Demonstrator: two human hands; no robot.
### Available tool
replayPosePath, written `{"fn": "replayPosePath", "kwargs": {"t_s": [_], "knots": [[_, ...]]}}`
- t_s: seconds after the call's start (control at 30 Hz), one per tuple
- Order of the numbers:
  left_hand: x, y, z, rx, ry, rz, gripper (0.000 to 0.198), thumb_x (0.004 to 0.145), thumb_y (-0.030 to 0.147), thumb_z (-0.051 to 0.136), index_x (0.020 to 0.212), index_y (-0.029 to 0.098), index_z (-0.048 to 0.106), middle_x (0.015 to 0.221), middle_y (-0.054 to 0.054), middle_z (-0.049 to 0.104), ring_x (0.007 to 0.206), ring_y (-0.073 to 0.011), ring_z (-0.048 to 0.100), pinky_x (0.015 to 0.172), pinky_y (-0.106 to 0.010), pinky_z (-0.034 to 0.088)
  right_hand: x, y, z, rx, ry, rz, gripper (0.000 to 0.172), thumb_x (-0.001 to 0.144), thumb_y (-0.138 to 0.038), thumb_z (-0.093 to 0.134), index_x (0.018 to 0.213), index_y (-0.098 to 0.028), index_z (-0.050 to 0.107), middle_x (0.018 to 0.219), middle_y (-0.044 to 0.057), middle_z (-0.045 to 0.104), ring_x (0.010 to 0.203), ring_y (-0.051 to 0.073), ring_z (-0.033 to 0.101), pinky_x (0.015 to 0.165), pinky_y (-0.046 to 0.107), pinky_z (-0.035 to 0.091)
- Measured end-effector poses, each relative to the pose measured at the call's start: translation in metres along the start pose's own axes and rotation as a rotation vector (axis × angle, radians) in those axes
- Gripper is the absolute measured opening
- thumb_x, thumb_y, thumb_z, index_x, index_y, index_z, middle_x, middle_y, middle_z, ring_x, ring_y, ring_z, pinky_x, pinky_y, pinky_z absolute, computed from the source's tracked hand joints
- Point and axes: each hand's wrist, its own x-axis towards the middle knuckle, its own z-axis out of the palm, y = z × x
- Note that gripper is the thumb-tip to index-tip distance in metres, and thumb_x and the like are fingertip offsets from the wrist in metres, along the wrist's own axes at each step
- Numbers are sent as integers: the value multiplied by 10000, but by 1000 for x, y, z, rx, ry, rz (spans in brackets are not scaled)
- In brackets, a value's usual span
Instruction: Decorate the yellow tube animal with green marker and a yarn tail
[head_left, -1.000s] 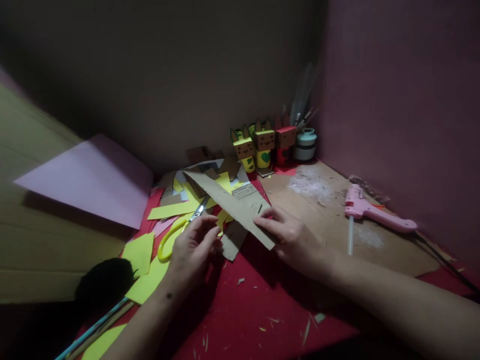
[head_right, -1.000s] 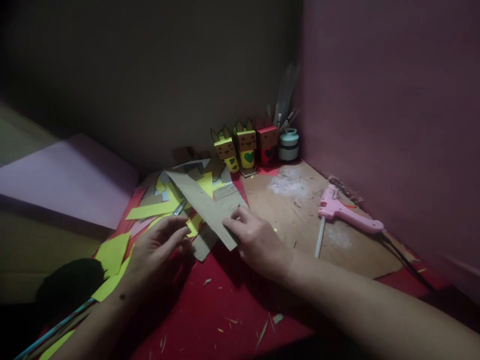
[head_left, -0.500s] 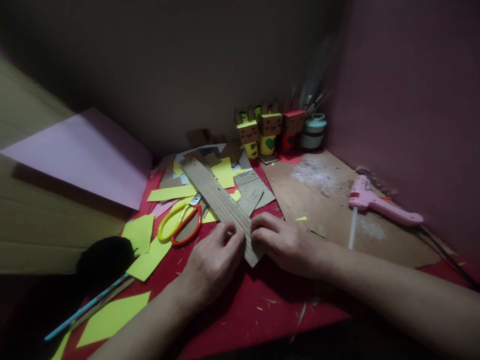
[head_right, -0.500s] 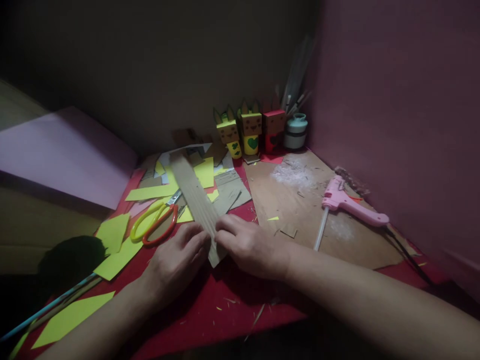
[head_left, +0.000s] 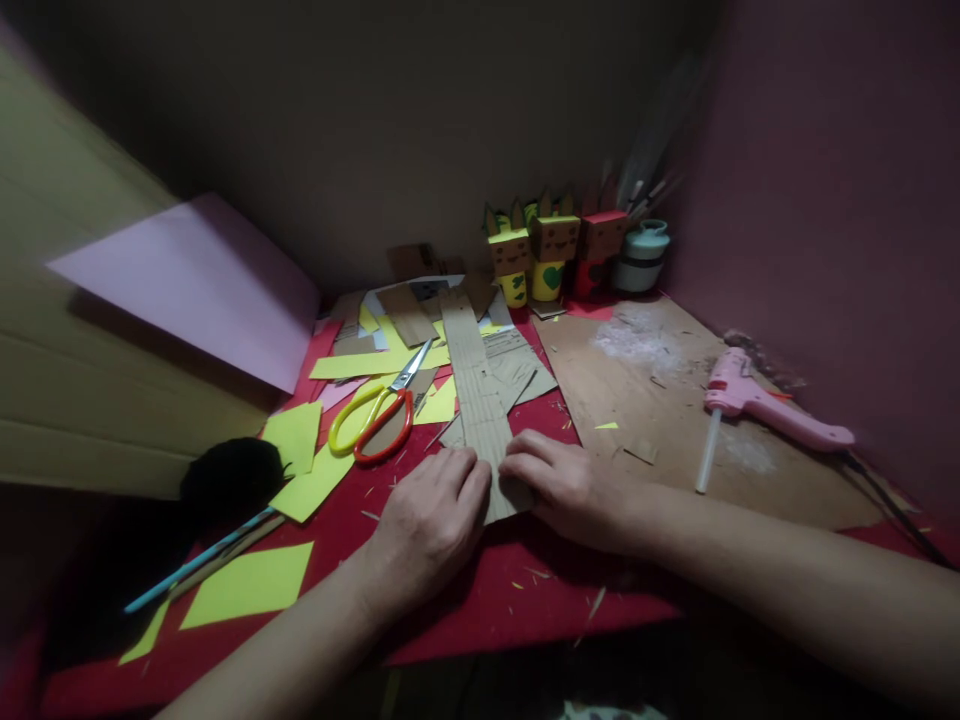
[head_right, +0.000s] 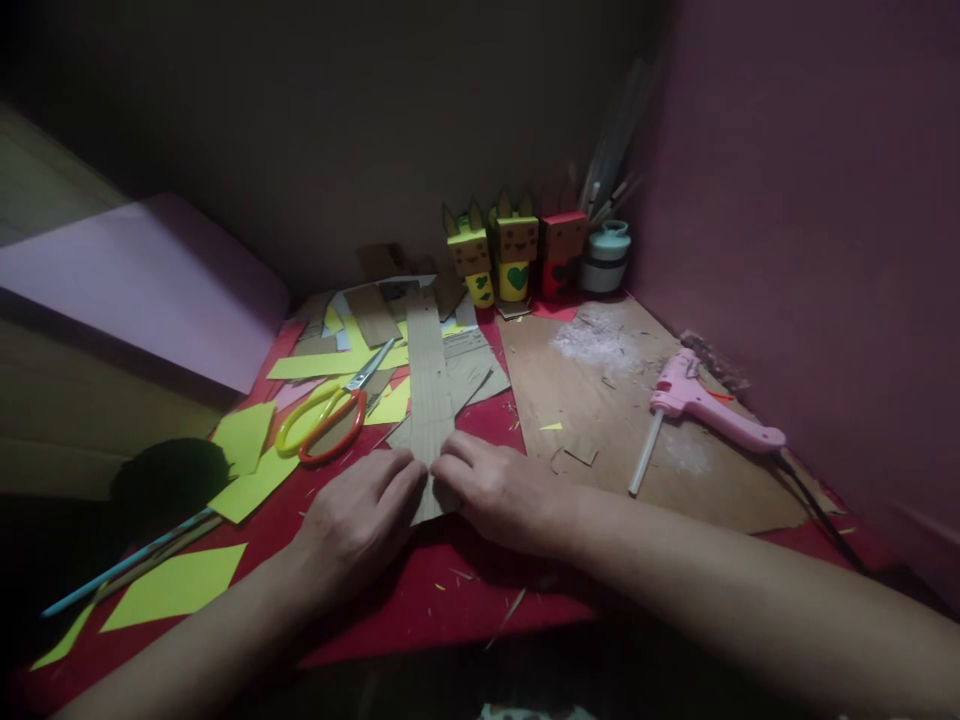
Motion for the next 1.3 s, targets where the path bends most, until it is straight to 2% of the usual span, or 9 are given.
{"fn": "replayPosePath", "kwargs": {"t_s": [0.13, 0.5, 0.63, 0.9, 0.97, 1.07, 1.13, 1.2, 1.3], "knots": [[-1, 1, 0, -4, -5, -36, 155, 914, 74, 448, 930, 105, 600, 829, -106, 575, 727, -219, 495, 641, -341, 478, 1, 1, 3, -82, 46, 76, 217, 834, -33, 464, 941, -126, 628, 938, 133, 593, 855, 213, 557, 695, 323, 513], [-5, 9, -2, 1, 14, -56, 161, 900, 41, 450, 910, 100, 599, 840, -129, 590, 747, -225, 516, 643, -353, 503, 0, 1, 1, -228, -35, -91, 253, 913, -38, 383, 917, -118, 622, 873, 118, 588, 778, 198, 490, 683, 323, 481], [-6, 10, -2, 0, 41, -71, 167, 883, 44, 449, 947, 79, 599, 885, -163, 607, 811, -247, 547, 675, -378, 540, 1, 0, 0, -218, -42, -104, 260, 930, -46, 378, 921, -109, 631, 874, 130, 597, 784, 210, 498, 675, 337, 484], [-6, 14, 1, 66, 29, -115, 193, 839, 45, 434, 925, 82, 603, 822, -148, 599, 747, -245, 544, 619, -383, 542, 3, -1, 0, -218, -56, -104, 296, 951, -56, 365, 902, -94, 655, 845, 138, 599, 771, 218, 497, 663, 354, 477], [-5, 13, 0, 49, -9, -113, 184, 834, 43, 441, 889, 87, 612, 786, -134, 593, 718, -247, 549, 605, -381, 528, 4, 0, 1, -212, -79, -87, 297, 942, -49, 369, 888, -99, 656, 844, 136, 597, 765, 217, 492, 662, 355, 474], [1, 2, -4, -104, -168, -188, 147, 822, 83, 490, 854, 119, 629, 786, -111, 601, 679, -243, 557, 590, -369, 493, 9, -1, 0, -150, -104, 44, 232, 896, -57, 436, 868, -113, 659, 860, 127, 594, 787, 216, 517, 661, 340, 482], [9, -11, -7, -340, -308, -326, 106, 811, 142, 537, 821, 156, 642, 796, -88, 620, 653, -217, 560, 577, -330, 458, 15, -3, -5, -61, -141, 190, 174, 875, -80, 495, 872, -120, 664, 883, 114, 593, 797, 204, 546, 672, 322, 490], [19, -25, -11, -610, -430, -468, 113, 801, 198, 564, 718, 185, 640, 709, -47, 620, 587, -175, 539, 537, -277, 403, 23, -6, -13, 21, -228, 324, 153, 901, -120, 517, 891, -120, 670, 897, 104, 600, 768, 182, 565, 679, 309, 487], [32, -38, -14, -849, -515, -641, 271, 814, 337, 579, 585, 193, 607, 524, -8, 567, 467, -140, 481, 443, -241, 308, 34, -7, -23, 60, -314, 435, 201, 960, -215, 494, 881, -132, 661, 859, 95, 628, 717, 172, 581, 637, 295, 455]]}}
